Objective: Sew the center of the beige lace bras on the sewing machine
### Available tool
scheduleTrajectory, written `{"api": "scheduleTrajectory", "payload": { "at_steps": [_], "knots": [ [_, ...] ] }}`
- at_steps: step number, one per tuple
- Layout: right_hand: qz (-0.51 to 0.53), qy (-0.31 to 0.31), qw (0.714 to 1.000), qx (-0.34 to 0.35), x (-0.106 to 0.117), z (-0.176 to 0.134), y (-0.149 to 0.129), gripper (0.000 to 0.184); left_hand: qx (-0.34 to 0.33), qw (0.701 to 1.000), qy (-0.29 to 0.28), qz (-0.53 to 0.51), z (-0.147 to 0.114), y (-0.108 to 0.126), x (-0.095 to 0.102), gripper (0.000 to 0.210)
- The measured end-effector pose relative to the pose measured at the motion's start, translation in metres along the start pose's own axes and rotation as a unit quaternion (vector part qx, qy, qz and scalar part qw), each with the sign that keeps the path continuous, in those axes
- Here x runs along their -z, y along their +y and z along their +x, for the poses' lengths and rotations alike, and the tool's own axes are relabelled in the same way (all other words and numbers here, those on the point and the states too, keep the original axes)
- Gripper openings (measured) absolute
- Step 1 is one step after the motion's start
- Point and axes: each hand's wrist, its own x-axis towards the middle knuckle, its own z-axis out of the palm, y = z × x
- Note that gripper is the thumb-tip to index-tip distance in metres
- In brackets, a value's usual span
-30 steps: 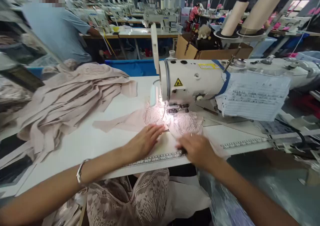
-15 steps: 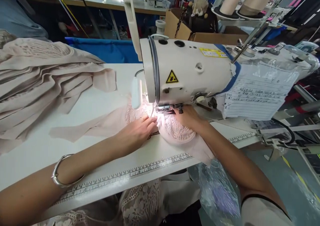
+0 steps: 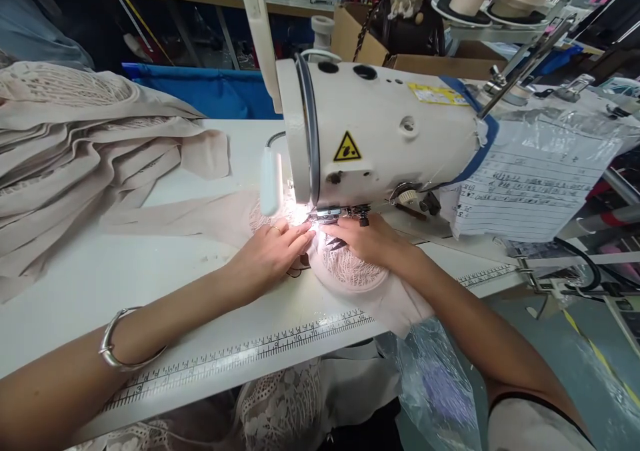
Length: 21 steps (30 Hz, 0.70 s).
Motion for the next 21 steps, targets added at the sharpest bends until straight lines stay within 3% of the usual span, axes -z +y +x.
{"api": "scheduleTrajectory", "payload": {
  "at_steps": [5, 10, 13, 16, 21],
  "knots": [
    [0.000, 0.003, 0.999, 0.033, 0.001, 0.001, -0.008, 0.068, 0.003, 1.000, 0.022, -0.018, 0.001, -0.014, -0.002, 0.040],
    [-0.038, -0.008, 0.999, -0.003, 0.006, 0.000, -0.017, 0.061, 0.014, 0.998, 0.040, -0.055, 0.003, -0.024, -0.004, 0.036],
    [-0.051, -0.011, 0.998, -0.041, 0.006, -0.002, -0.020, 0.054, 0.007, 0.995, 0.036, -0.089, 0.004, -0.029, -0.002, 0.033],
    [-0.038, -0.010, 0.999, -0.032, 0.006, -0.003, -0.022, 0.045, 0.002, 0.994, 0.035, -0.101, 0.006, -0.033, -0.002, 0.030],
    [0.005, 0.039, 0.997, -0.066, 0.004, 0.002, -0.029, 0.018, 0.012, 0.999, 0.018, -0.032, 0.009, -0.029, 0.000, 0.029]
  ]
}}
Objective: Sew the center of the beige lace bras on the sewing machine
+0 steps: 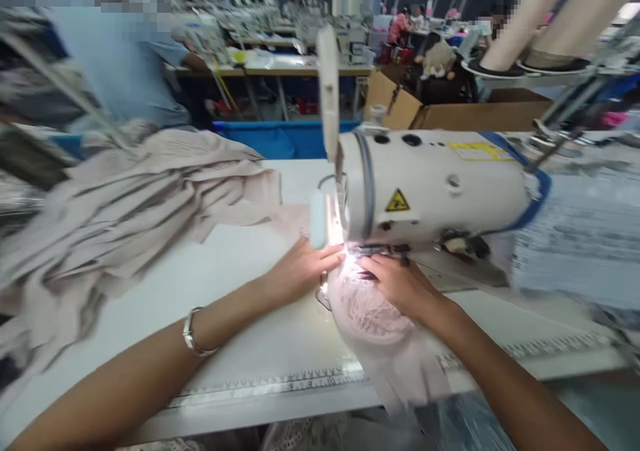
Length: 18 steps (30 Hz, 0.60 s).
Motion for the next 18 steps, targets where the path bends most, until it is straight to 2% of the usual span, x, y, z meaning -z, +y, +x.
{"api": "scheduleTrajectory", "payload": {
  "at_steps": [1, 4, 6, 9, 10, 12, 14, 18],
  "knots": [
    [0.013, 0.011, 1.000, -0.017, -0.001, 0.002, -0.001, 0.015, 0.005, 1.000, 0.001, 0.024, 0.000, 0.005, 0.001, 0.027],
    [0.035, 0.026, 0.996, -0.077, -0.006, 0.009, -0.003, 0.038, 0.018, 0.997, 0.002, 0.074, 0.000, 0.028, 0.004, 0.025],
    [0.036, 0.027, 0.992, -0.115, -0.010, 0.012, -0.001, 0.043, 0.038, 0.996, -0.012, 0.084, -0.001, 0.050, 0.003, 0.028],
    [0.049, 0.050, 0.985, -0.156, -0.016, 0.012, 0.005, 0.028, 0.070, 0.989, -0.006, 0.132, -0.003, 0.074, -0.002, 0.053],
    [0.051, 0.061, 0.984, -0.161, -0.017, 0.011, 0.007, 0.021, 0.072, 0.986, 0.001, 0.148, -0.004, 0.079, -0.005, 0.054],
    [0.043, 0.074, 0.985, -0.150, -0.019, 0.009, 0.007, 0.016, 0.063, 0.985, 0.006, 0.163, -0.006, 0.082, -0.010, 0.047],
    [0.014, 0.063, 0.989, -0.131, -0.020, 0.008, 0.005, 0.020, 0.048, 0.986, 0.000, 0.163, -0.006, 0.079, -0.014, 0.044],
    [-0.077, 0.077, 0.982, -0.155, -0.019, 0.007, 0.005, 0.013, 0.028, 0.991, -0.024, 0.131, -0.005, 0.072, -0.018, 0.047]
  ]
}}
